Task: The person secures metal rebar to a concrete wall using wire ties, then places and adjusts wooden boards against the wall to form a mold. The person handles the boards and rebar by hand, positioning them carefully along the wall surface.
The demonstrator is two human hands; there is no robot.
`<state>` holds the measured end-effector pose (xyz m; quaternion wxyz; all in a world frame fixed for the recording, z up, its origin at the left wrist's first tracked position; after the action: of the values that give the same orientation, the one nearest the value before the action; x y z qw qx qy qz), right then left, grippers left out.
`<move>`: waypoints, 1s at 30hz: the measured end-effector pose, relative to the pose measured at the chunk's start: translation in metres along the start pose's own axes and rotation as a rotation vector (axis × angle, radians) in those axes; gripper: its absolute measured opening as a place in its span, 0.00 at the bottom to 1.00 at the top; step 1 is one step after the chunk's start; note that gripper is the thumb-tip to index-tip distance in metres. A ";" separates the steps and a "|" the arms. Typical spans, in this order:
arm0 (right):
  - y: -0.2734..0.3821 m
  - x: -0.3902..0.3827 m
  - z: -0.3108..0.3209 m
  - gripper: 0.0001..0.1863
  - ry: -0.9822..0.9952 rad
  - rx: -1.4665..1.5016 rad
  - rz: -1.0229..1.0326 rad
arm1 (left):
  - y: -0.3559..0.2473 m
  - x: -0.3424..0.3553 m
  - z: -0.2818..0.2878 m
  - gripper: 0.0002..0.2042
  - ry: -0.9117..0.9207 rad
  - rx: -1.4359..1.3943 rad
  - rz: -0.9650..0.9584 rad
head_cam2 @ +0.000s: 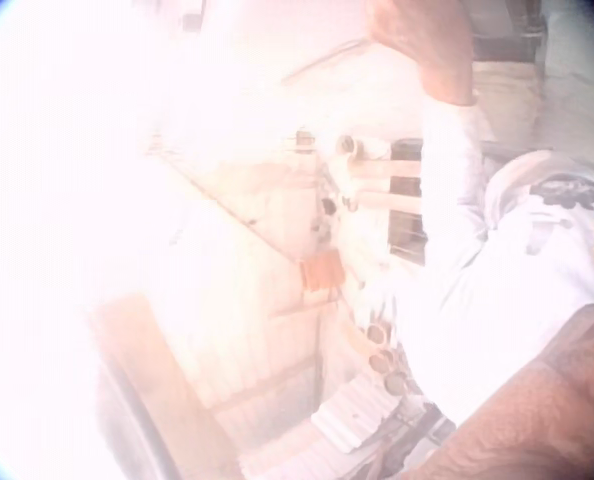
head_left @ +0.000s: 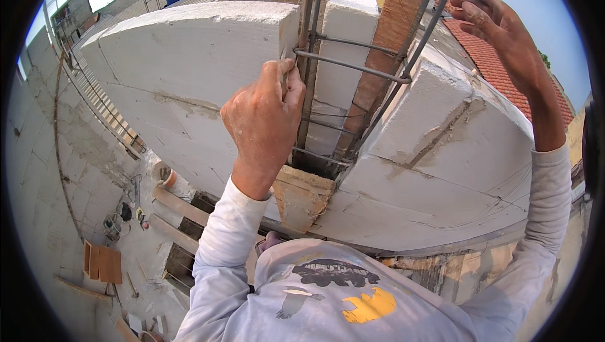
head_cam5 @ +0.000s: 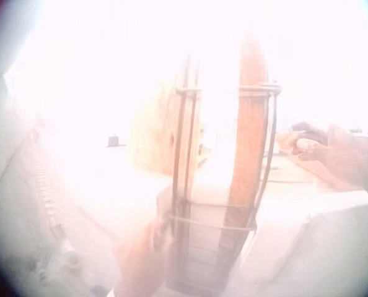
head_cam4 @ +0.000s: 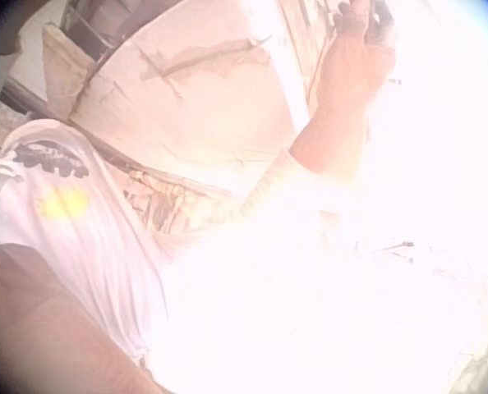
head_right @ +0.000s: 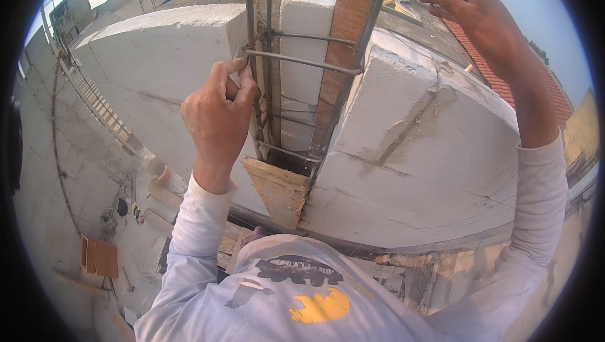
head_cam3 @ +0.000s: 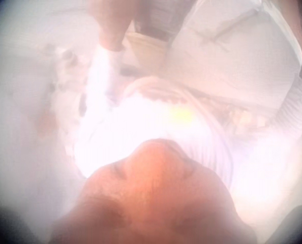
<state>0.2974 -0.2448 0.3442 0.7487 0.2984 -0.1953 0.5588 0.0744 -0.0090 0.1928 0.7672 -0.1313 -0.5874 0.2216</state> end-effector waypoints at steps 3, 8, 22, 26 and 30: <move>-0.001 0.015 -0.047 0.38 0.111 0.146 0.005 | 0.001 -0.001 0.005 0.05 -0.057 -0.075 -0.017; -0.001 0.019 -0.070 0.41 0.161 0.306 0.017 | 0.006 -0.004 0.006 0.06 -0.120 -0.132 -0.058; 0.003 0.025 -0.079 0.36 0.127 0.278 -0.021 | 0.010 -0.005 0.010 0.06 -0.200 -0.154 -0.090; -0.001 0.025 -0.078 0.35 0.163 0.280 -0.034 | 0.010 -0.007 0.007 0.06 -0.188 -0.149 -0.074; -0.004 0.024 -0.081 0.37 0.172 0.317 -0.058 | 0.011 -0.009 0.006 0.06 -0.154 -0.123 -0.072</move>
<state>0.3052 -0.1748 0.2981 0.7219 0.3692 -0.0313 0.5844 0.0647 -0.0043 0.1823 0.7179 -0.1398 -0.6613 0.1668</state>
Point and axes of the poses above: each hand's wrist, its own x-axis towards the middle knuckle, its own z-axis out of the back of the hand, y = z × x, the point moved 10 cm from there along x, towards the middle knuckle, and after that the axes turned 11 degrees about z, right-handed, at the moved point
